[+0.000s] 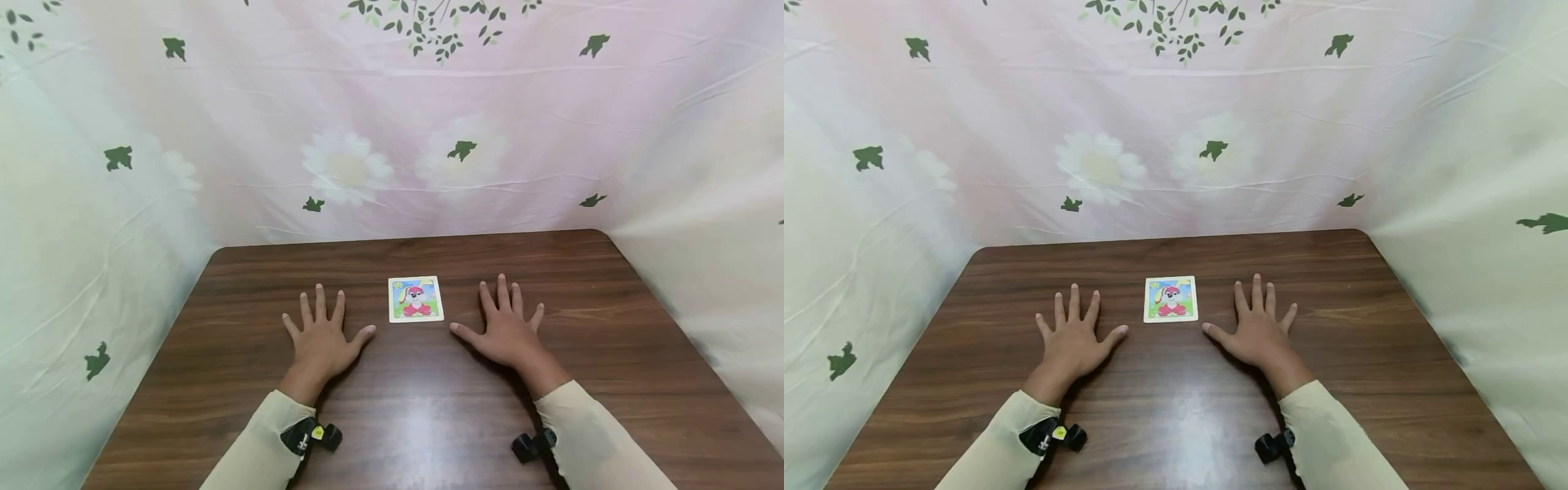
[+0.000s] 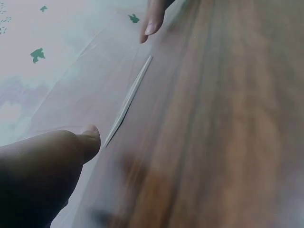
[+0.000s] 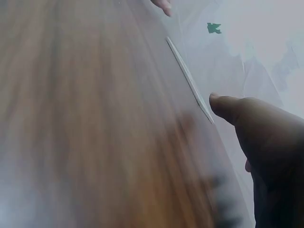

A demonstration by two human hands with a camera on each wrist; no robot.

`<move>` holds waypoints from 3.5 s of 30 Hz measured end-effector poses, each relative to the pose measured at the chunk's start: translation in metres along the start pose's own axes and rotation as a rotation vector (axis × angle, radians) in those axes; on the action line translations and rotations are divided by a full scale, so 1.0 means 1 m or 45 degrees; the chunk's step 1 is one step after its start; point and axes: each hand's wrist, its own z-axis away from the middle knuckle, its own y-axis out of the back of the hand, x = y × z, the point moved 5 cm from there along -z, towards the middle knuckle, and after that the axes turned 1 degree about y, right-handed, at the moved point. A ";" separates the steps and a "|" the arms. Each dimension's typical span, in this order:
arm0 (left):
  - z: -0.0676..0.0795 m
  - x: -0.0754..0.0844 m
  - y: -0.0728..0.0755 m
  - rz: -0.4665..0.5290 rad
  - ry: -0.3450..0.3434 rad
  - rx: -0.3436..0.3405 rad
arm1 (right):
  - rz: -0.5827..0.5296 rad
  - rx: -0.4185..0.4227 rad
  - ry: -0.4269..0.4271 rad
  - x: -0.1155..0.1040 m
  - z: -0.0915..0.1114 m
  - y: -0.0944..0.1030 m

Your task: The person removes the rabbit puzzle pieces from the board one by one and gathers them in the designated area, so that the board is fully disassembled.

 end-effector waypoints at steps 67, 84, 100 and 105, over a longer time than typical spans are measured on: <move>-0.052 0.049 -0.019 0.086 -0.378 -0.220 | -0.152 -0.197 0.471 -0.094 -0.076 -0.036; -0.052 0.050 -0.014 0.054 -0.290 -0.297 | -0.167 -0.239 0.409 -0.093 -0.074 -0.031; -0.053 0.052 -0.017 0.090 -0.274 -0.337 | -0.267 -0.107 0.406 -0.097 -0.086 -0.026; -0.053 0.051 -0.018 0.093 -0.277 -0.331 | -0.253 -0.087 0.397 -0.100 -0.093 -0.028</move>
